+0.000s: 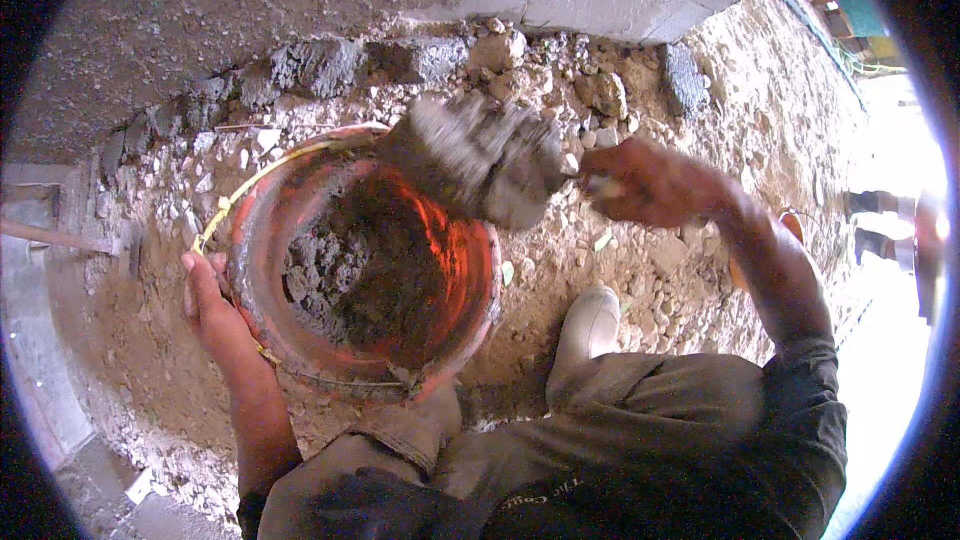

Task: The person scoops wet cement from a red bucket using a trowel and applies it to a trench in the ground. They repeatedly transfer the material from the bucket to the trench, smoothing it out along the base of a wall.

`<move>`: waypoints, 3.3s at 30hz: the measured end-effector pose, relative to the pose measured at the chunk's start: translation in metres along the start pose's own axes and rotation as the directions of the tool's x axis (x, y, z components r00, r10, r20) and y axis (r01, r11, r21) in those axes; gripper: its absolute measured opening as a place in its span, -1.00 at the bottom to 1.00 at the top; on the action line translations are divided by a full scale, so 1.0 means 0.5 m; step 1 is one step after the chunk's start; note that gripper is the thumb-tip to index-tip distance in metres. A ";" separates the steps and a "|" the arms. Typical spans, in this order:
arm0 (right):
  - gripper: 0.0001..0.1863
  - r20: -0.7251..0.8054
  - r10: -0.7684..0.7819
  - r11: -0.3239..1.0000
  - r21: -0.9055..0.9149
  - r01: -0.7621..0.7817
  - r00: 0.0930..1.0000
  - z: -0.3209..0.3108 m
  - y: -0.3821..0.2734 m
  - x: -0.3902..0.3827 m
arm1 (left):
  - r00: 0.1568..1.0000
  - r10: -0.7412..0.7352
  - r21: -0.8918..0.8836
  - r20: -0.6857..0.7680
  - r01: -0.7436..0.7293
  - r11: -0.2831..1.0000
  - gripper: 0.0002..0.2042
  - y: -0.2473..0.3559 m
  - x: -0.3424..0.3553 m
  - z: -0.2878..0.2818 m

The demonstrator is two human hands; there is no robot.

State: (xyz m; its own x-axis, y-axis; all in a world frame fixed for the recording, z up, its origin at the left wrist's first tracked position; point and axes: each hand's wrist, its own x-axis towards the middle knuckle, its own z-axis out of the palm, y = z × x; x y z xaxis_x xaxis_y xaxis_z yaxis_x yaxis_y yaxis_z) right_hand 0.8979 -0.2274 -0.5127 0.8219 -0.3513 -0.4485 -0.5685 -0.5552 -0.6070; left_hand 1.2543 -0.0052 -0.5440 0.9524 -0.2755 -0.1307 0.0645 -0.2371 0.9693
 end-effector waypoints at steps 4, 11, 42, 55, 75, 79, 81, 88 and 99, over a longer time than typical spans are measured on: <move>-0.63 -0.337 0.098 0.962 -0.211 -0.176 0.937 -0.067 0.086 0.023 | 1.000 -0.019 -0.028 0.006 0.019 0.999 -0.59 -0.007 0.013 -0.001; -0.70 -0.619 -0.010 0.686 -0.576 -0.445 0.785 0.004 0.354 0.214 | 0.997 -0.002 0.022 0.078 0.001 1.000 -0.54 -0.003 0.003 0.020; -0.51 0.073 -0.442 0.437 -0.853 0.286 0.894 0.182 -0.237 0.074 | 0.771 0.227 -0.009 0.595 -0.276 0.961 -0.55 0.028 -0.069 0.047; -0.51 0.384 0.206 0.850 -0.526 0.030 0.900 0.246 -0.058 0.214 | 0.702 0.305 -0.075 0.644 -0.339 0.938 -0.60 0.004 -0.089 0.054; -0.70 0.637 -0.458 -0.178 0.618 -0.766 0.620 0.312 -0.186 0.196 | 0.893 0.071 -0.103 0.445 -0.027 0.994 -0.57 -0.039 -0.024 -0.016; -0.66 0.886 -0.233 0.102 0.431 -0.896 0.400 0.258 -0.165 0.142 | 0.887 0.000 -0.081 0.462 0.042 0.996 -0.57 -0.014 -0.028 -0.013; -0.67 0.851 -0.086 0.347 0.513 -0.785 0.518 0.233 -0.163 0.119 | 0.865 0.016 -0.113 0.502 0.047 0.992 -0.58 -0.009 -0.026 -0.005; -0.69 0.126 0.021 0.983 -0.184 0.002 0.992 0.202 -0.079 0.171 | 0.755 0.189 0.006 0.629 -0.247 0.969 -0.60 0.007 -0.030 0.015; -0.70 -0.007 -0.236 0.781 -0.596 0.185 0.972 0.232 -0.241 0.094 | 0.672 0.282 0.093 0.684 -0.464 0.881 -0.63 0.007 0.003 -0.005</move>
State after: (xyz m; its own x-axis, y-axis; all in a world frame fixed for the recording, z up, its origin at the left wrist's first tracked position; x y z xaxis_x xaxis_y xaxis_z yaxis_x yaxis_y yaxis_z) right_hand 1.0007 -0.0897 -0.5368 0.9330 -0.2154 -0.2882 -0.2703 -0.9484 -0.1660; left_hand 1.2568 -0.0043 -0.5402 0.4548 -0.8896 0.0433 -0.4130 -0.1676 0.8952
